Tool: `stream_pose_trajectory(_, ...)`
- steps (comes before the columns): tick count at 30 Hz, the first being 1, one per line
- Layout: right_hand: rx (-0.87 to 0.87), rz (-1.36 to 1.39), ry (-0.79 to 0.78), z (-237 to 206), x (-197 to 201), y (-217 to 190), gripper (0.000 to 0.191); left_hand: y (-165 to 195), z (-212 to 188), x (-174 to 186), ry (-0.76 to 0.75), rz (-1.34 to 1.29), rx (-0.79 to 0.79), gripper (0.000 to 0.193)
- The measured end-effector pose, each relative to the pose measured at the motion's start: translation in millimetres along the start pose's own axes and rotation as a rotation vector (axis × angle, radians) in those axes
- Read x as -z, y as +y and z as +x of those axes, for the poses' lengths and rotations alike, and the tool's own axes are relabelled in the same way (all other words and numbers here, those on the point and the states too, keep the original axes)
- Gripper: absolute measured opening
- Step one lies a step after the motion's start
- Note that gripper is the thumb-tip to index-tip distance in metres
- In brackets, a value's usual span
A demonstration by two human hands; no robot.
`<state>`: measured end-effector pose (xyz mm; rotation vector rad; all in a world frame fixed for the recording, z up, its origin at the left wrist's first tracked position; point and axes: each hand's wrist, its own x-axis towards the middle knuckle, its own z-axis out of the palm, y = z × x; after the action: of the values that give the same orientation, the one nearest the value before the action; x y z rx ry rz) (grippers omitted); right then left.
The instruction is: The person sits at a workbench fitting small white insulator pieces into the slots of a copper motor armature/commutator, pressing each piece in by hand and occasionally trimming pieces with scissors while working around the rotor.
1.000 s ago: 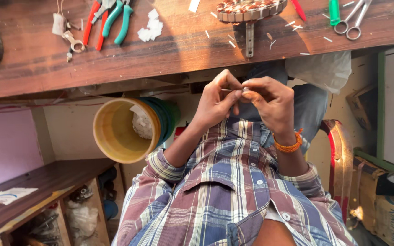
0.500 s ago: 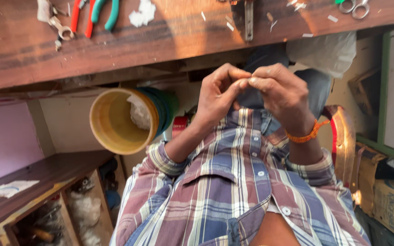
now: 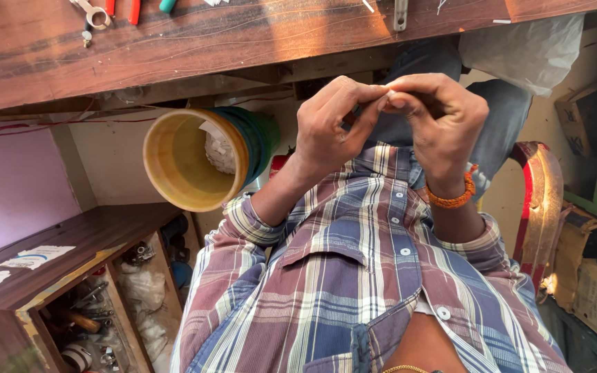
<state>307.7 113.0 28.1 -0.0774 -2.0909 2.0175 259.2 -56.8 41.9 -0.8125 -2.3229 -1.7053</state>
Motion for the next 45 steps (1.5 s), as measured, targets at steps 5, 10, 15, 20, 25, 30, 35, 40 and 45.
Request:
stream_pose_trajectory(5,-0.01,0.015,0.066,-6.7,-12.2,16.9,0.011,-10.9,-2.9,-0.8,-0.01,0.051,-0.048,0.015)
stream_pose_trajectory(10,0.04,0.405,0.167,0.3,-42.8,32.0,0.011,-13.6,1.2,-4.7,-0.005,-0.376,0.244,0.015)
stream_pose_trajectory(15,-0.032,0.641,0.041,2.8,-48.2,33.5,0.015,-12.9,3.1,-8.4,0.062,-0.662,0.437,0.014)
stream_pose_trajectory(20,0.137,0.235,0.039,6.5,-37.5,34.0,0.025,-0.7,0.0,-6.3,0.155,-0.052,0.119,0.018)
stream_pose_trajectory(25,0.257,0.025,0.148,4.9,-37.5,28.5,0.018,7.7,7.2,8.7,-0.029,0.046,0.048,0.017)
stream_pose_trajectory(30,0.474,-0.287,0.207,1.7,-36.8,14.4,0.008,3.9,13.7,26.2,-0.096,0.133,-0.092,0.015)
stream_pose_trajectory(35,0.395,-0.303,0.123,0.2,-31.6,1.7,0.011,1.6,10.6,38.8,-0.234,-0.281,0.346,0.014)
stream_pose_trajectory(40,0.54,-0.375,-0.008,4.7,-21.3,-12.2,0.019,-3.3,4.9,35.7,-0.239,-0.492,0.413,0.017)
stream_pose_trajectory(45,0.593,-0.382,-0.064,8.3,-17.9,-20.4,0.022,-8.5,-3.6,25.3,-0.188,-0.589,0.442,0.018)
